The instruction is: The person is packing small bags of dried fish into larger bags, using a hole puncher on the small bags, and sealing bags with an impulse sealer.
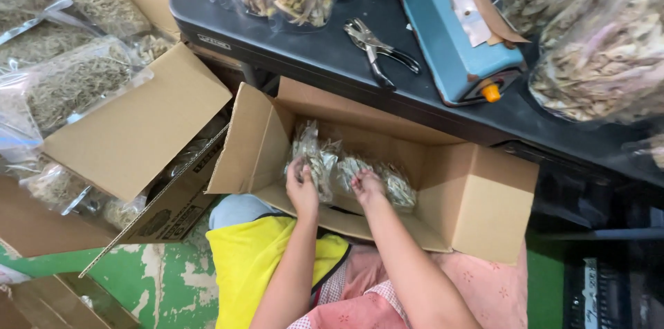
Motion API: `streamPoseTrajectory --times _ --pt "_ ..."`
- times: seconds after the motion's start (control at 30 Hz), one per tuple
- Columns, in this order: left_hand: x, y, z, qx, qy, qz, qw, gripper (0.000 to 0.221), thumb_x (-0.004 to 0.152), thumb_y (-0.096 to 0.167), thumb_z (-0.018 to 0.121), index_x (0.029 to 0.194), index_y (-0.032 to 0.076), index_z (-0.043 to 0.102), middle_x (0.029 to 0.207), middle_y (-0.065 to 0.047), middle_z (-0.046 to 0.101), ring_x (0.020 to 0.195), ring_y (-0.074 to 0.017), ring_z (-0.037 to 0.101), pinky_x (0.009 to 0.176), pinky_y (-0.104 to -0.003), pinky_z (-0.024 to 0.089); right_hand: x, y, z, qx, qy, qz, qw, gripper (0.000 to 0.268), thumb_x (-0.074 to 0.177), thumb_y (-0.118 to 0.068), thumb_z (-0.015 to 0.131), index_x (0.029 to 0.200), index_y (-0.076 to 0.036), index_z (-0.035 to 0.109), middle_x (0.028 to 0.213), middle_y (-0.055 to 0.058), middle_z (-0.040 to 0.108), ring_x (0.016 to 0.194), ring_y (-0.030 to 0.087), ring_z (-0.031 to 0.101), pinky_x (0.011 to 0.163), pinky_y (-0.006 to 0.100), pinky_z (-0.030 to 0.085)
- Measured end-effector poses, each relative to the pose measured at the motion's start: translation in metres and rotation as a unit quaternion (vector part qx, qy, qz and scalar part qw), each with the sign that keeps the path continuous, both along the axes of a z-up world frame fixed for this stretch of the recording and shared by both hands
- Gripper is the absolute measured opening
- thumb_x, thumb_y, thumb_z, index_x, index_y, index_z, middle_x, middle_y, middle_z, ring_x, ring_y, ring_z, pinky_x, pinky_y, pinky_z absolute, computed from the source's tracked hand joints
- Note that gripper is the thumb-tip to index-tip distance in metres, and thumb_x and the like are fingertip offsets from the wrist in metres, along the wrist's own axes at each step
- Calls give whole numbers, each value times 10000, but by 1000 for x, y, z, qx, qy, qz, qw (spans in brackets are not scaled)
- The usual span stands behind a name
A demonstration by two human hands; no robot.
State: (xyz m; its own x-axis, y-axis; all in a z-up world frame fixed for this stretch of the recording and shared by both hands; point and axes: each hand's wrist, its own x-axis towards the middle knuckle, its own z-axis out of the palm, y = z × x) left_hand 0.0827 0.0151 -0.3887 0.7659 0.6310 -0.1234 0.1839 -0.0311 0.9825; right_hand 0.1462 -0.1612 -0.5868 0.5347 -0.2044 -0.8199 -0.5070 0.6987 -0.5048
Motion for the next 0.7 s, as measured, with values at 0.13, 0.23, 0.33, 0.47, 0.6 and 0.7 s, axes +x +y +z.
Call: streamPoseTrajectory --times 0.13,0.23,0.33,0.47,0.6,0.7 --pt "-15 -1 39 3 -58 -12 998 300 988 127 653 1284 169 686 1207 -171 735 1211 -361 657 1037 -486 502 -104 33 236 -55 -117 -38 991 145 947 39 652 1031 -77 627 877 76 576 747 188 619 767 297 600" --pt "-56 -4 128 -13 -119 -37 992 305 1009 135 588 1305 103 652 1268 -132 702 1223 -275 642 1036 -403 508 -204 21 318 -40 -227 -37 972 93 950 26 660 930 -34 591 873 100 569 801 231 599 814 336 549" --pt "-83 -7 209 -59 -160 -58 984 313 1026 178 528 1309 70 603 1307 -111 656 1220 -233 629 1003 -355 569 -243 17 340 8 -408 -20 913 92 952 35 622 910 -15 558 864 123 578 809 256 579 810 378 522" --pt "-76 -7 283 -17 -310 -78 947 363 1052 290 527 1336 65 563 1340 -125 577 1268 -262 603 992 -392 645 -241 25 388 65 -514 -28 855 195 986 67 535 874 -93 523 847 100 601 814 220 619 770 368 547" --pt "-30 0 330 31 -399 -68 914 362 1064 302 560 1327 55 585 1335 -117 610 1240 -255 627 971 -360 644 -257 28 408 83 -477 -57 873 221 983 76 536 869 -108 486 819 72 530 791 192 590 822 374 535" --pt "19 4 340 29 -433 -96 896 338 1089 256 538 1368 68 571 1381 -110 576 1296 -258 586 1090 -356 596 -271 28 415 112 -529 -47 840 191 980 74 541 881 -89 528 800 105 605 830 264 594 759 348 509"
